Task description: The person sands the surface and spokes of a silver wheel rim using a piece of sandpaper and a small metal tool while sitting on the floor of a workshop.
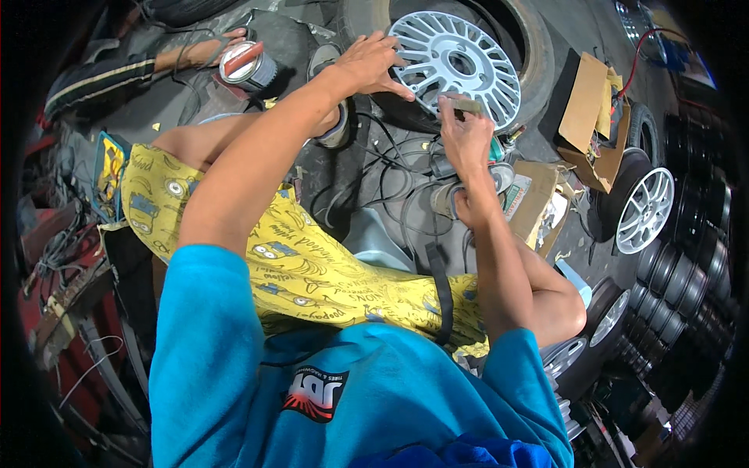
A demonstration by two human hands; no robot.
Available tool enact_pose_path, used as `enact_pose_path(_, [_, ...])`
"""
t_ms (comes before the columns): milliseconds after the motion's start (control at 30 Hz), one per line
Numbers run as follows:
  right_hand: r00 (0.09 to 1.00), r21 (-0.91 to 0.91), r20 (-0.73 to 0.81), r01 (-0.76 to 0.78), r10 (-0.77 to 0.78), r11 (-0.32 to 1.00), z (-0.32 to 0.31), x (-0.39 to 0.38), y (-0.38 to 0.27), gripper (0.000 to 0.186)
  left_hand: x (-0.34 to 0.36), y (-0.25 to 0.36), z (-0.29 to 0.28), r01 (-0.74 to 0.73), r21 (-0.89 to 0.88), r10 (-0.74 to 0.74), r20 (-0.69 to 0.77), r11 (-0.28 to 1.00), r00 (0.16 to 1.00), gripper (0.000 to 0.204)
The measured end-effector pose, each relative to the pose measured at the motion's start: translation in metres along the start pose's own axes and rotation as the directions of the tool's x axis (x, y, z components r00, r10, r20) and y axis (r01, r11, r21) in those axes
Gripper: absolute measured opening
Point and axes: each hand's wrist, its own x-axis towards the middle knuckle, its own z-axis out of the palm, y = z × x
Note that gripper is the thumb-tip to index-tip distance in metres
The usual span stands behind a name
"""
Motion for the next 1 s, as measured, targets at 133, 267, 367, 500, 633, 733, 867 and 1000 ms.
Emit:
enact_pose_path(133, [0.981, 0.269, 0.162, -0.149, 0.108, 0.951, -0.018, 0.004, 0.007, 0.024, -0.001, 0.001, -0.002, -0.006, -0.040, 0.006, 0.007, 0.999, 1.000, 0.089])
enact_pose_path(267, [0.984, 0.127, 0.181, -0.021, -0.002, 0.992, -0.025, 0.013, 0.004, 0.023, 0.000, 0.005, -0.008, 0.010, -0.032, -0.008, 0.043, 0.999, 0.999, 0.088])
enact_pose_path(367, [0.966, 0.063, 0.187, 0.169, -0.178, 0.984, -0.020, 0.015, -0.001, 0.024, -0.001, 0.003, -0.006, 0.001, -0.028, 0.001, 0.050, 1.000, 0.999, 0.087])
enact_pose_path(500, [0.947, -0.131, 0.121, 0.313, -0.298, 0.941, -0.002, 0.021, 0.005, 0.024, -0.001, -0.008, 0.000, -0.068, -0.023, 0.068, 0.012, 0.997, 0.998, 0.085])
enact_pose_path(633, [0.904, 0.526, 0.178, -0.422, 0.389, 0.739, -0.018, 0.025, 0.020, 0.032, -0.005, 0.003, 0.001, -0.067, 0.047, 0.069, -0.053, 0.997, 0.996, 0.083])
enact_pose_path(733, [0.917, 0.602, 0.072, -0.354, 0.393, 0.716, -0.025, 0.012, 0.032, 0.033, -0.009, 0.039, 0.020, -0.006, 0.089, 0.022, -0.183, 0.996, 0.983, 0.080])
enact_pose_path(867, [0.950, 0.550, -0.002, -0.259, 0.312, 0.794, -0.028, -0.005, 0.037, 0.035, -0.004, 0.075, 0.037, 0.103, -0.008, -0.101, -0.242, 0.995, 0.965, 0.077])
enact_pose_path(1000, [0.953, 0.199, -0.073, -0.276, 0.295, 0.940, -0.031, -0.011, 0.033, 0.031, -0.003, 0.054, 0.034, -0.009, -0.028, 0.001, -0.259, 1.000, 0.966, 0.071])
